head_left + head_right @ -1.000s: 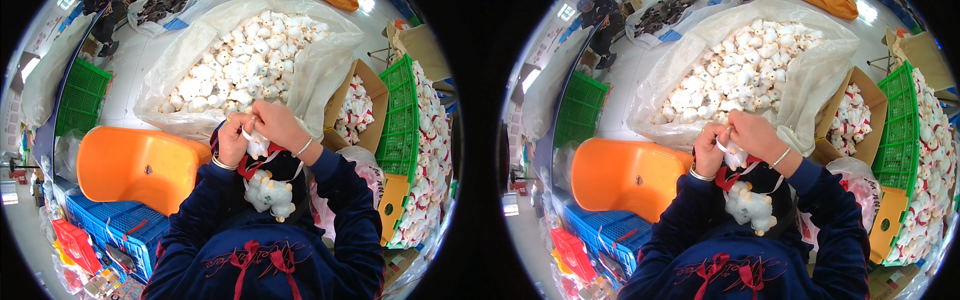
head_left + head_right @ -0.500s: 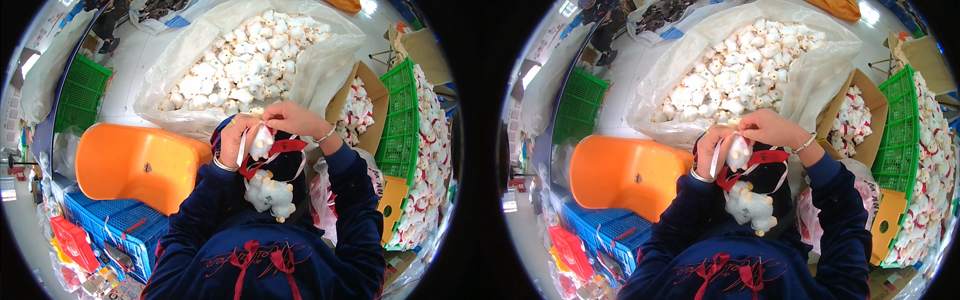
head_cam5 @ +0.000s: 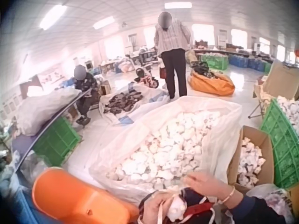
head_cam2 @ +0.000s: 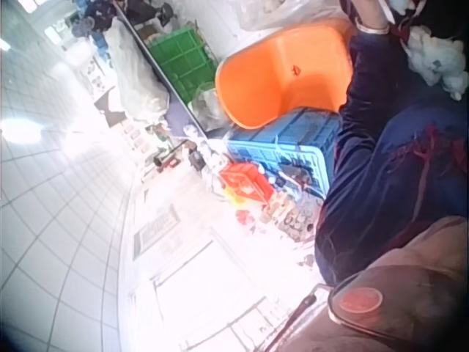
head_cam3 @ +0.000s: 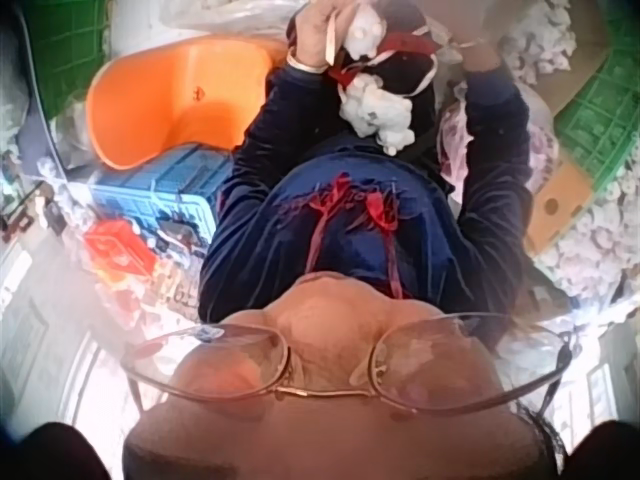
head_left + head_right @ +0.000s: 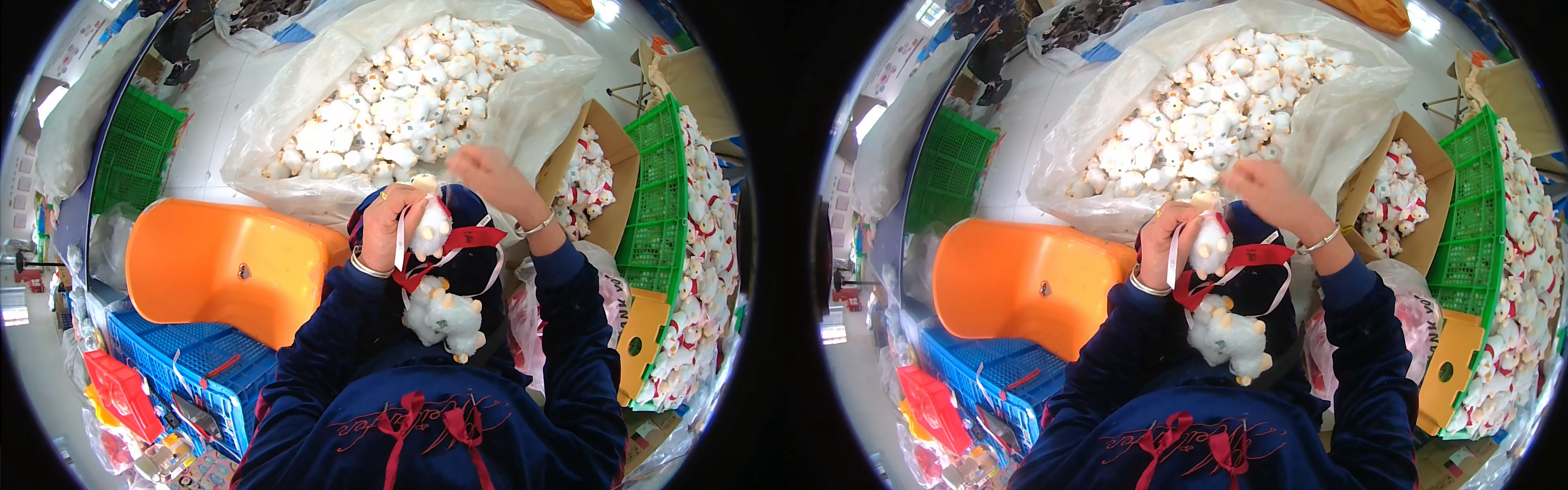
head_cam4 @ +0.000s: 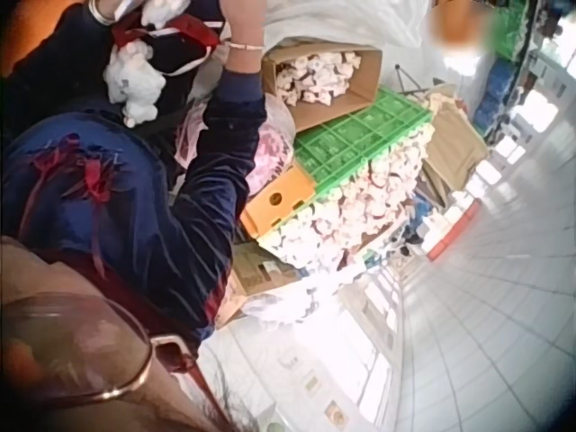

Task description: The person sits on the floor and ties red ribbons around the necks of small white stuffed toys, handling them one at a time. They pick up each toy, wrap the ribbon, and adjust it before placing the finished toy aside.

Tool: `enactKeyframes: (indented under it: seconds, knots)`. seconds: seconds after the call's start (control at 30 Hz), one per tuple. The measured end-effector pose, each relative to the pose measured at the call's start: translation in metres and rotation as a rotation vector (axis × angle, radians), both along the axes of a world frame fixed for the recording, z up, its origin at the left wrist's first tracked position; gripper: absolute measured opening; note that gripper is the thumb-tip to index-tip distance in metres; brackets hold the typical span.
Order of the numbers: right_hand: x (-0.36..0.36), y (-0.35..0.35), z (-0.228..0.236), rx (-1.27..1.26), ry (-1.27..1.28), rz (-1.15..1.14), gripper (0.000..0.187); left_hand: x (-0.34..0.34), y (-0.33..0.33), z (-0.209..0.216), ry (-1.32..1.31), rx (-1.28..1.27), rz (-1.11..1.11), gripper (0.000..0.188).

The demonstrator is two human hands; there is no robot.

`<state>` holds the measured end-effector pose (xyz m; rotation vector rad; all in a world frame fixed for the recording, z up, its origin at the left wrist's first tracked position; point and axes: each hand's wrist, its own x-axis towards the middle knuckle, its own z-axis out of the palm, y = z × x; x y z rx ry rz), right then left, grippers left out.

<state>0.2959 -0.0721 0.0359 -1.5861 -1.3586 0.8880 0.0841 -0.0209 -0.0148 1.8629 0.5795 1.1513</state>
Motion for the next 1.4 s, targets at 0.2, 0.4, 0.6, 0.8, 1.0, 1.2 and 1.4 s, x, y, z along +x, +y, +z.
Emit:
enactKeyframes:
  seconds: [0.2, 0.4, 0.6, 0.8, 1.0, 1.2, 1.4]
  knots:
    - [0.009, -0.010, 0.032, -0.150, 0.202, -0.064, 0.057, -0.001, 0.001, -0.001, -0.005, -0.013, -0.007, 0.013]
    - [-0.018, -0.011, 0.009, -0.579, 0.120, -0.056, 0.063, -0.002, 0.000, -0.001, -0.007, 0.003, -0.021, 0.013]
    - [-0.034, 0.000, -0.013, -0.235, -0.040, -0.100, 0.049, -0.006, 0.003, -0.005, -0.018, 0.019, -0.041, 0.015]
    - [-0.031, 0.000, -0.027, -0.168, 0.352, -0.113, 0.023, -0.007, 0.000, -0.001, 0.013, -0.044, -0.037, 0.013]
    - [-0.028, -0.001, -0.032, -0.130, 0.409, -0.168, 0.028, -0.007, 0.000, 0.003, 0.007, -0.021, -0.044, 0.012]
    - [-0.027, -0.005, -0.027, -0.102, 0.379, -0.026, 0.024, -0.006, 0.001, 0.000, 0.003, 0.009, -0.032, 0.013]
    - [-0.026, -0.004, -0.026, -0.097, 0.379, -0.018, 0.017, -0.008, 0.000, 0.001, 0.015, 0.028, -0.033, 0.014]
